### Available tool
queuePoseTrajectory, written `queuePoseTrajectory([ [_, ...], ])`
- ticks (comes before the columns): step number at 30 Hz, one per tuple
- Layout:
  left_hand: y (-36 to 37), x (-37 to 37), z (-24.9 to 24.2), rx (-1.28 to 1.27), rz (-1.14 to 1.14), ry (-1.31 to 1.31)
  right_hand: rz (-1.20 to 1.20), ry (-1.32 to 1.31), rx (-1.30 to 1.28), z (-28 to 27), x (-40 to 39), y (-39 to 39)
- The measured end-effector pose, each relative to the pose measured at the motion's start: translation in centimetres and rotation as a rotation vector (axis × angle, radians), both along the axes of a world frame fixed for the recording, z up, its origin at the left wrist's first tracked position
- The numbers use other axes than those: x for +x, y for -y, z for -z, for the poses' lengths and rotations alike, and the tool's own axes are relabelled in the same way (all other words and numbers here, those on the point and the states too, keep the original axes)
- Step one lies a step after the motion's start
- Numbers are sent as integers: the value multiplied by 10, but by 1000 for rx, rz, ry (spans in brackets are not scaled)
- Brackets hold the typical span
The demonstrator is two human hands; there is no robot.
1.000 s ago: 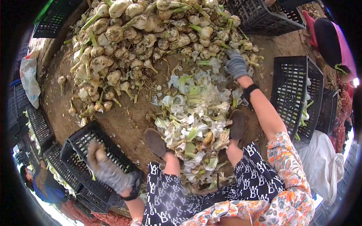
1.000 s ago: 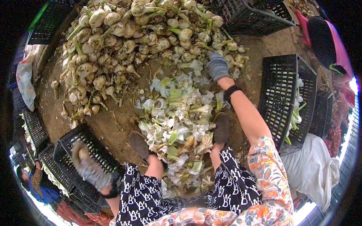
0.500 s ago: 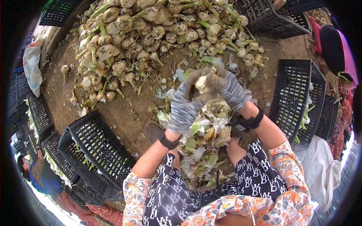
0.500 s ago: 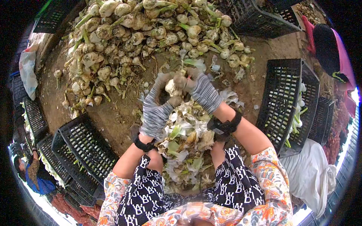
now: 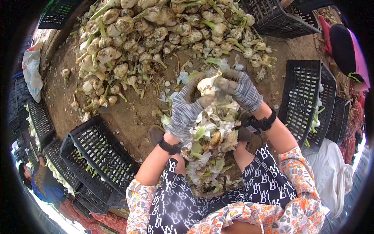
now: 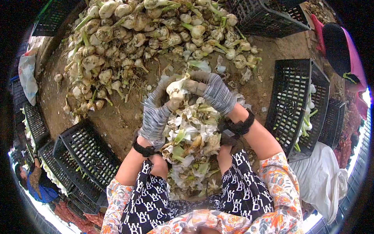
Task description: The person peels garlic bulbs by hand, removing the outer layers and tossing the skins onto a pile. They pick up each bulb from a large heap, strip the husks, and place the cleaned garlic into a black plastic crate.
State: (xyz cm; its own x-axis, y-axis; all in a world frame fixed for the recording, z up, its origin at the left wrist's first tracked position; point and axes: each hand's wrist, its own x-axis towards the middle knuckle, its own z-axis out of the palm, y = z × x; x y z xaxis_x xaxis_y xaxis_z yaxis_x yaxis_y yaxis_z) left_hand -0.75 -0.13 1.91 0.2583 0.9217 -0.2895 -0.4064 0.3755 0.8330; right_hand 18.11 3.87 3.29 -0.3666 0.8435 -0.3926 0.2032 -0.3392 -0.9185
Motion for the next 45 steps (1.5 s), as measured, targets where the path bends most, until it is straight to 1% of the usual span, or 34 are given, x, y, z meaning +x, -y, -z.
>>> queuePoseTrajectory([
  [2, -1, -2, 7, 1, 6, 49, 87, -102, -93, -7, -2, 3],
  [3, -1, -2, 7, 23, 10, -4, 130, -153, -140, -9, -3, 4],
  [5, -2, -1, 5, 66, 19, -110, 114, -81, -115, -5, -6, 3],
  [8, -1, 0, 16, 357, -30, -421, 100, 86, -20, 16, -10, 5],
  [9, -1, 0, 12, 220, -76, -322, 98, 150, 24, 16, -15, 4],
  [10, -2, 2, 5, 82, -122, -223, 134, 26, -93, 5, -19, 4],
  [11, -2, 2, 2, -54, -169, -124, 118, 43, -109, 5, -19, 7],
  [13, -4, -3, 13, -105, -196, -142, 87, 79, -144, 5, -18, 14],
  [15, -8, -4, 20, -160, -204, -165, 8, 138, 126, 3, -23, 23],
  [16, -12, -1, 26, -241, -196, -167, -32, 167, 261, 2, -27, 27],
  [17, -17, -1, 29, -386, -168, -139, -74, 193, 396, 2, -28, 29],
  [19, -24, -1, 30, -672, -105, -82, -43, 170, 317, 10, -28, 32],
  [21, -20, -1, 38, -342, -192, -147, 22, 100, 192, 11, -27, 32],
  [23, -14, 1, 48, -8, -274, -202, 69, 235, 433, 13, -25, 30],
  [24, -9, 2, 17, -40, -340, -245, 92, 303, 554, 13, -25, 29],
  [27, 0, 5, -4, 453, -244, -671, 29, 394, 707, 8, -27, 29],
  [28, -1, 7, -17, 337, -160, -682, 77, 272, 693, 9, -30, 32],
  [31, -5, 8, 0, -11, -190, -330, 59, 240, 626, 3, -27, 35],
  [32, -6, 5, 3, -5, -194, -319, 150, 159, 575, 12, -28, 38],
  [35, -8, -7, 16, 523, -99, -647, 305, -224, -57, 15, -12, 39],
  [36, -6, -11, 13, 638, -54, -757, 274, -302, -136, 16, -9, 32],
  [37, -3, -13, 11, 517, -15, -580, 244, -373, -218, 16, -6, 25],
  [39, 1, -17, 9, 273, 61, -226, 291, -902, -702, 5, -1, 16],
  [40, 1, -21, 13, 262, 61, -159, 420, -778, -780, 13, 9, 14],
  [43, 1, -21, 5, 54, -48, -42, 163, -238, -471, 20, 14, 14],
  [44, 0, -23, 3, 33, -10, -104, -69, 209, -55, 30, 14, 14],
  [45, 0, -23, 4, 136, 5, -223, -35, 183, -35, 28, 11, 15],
])
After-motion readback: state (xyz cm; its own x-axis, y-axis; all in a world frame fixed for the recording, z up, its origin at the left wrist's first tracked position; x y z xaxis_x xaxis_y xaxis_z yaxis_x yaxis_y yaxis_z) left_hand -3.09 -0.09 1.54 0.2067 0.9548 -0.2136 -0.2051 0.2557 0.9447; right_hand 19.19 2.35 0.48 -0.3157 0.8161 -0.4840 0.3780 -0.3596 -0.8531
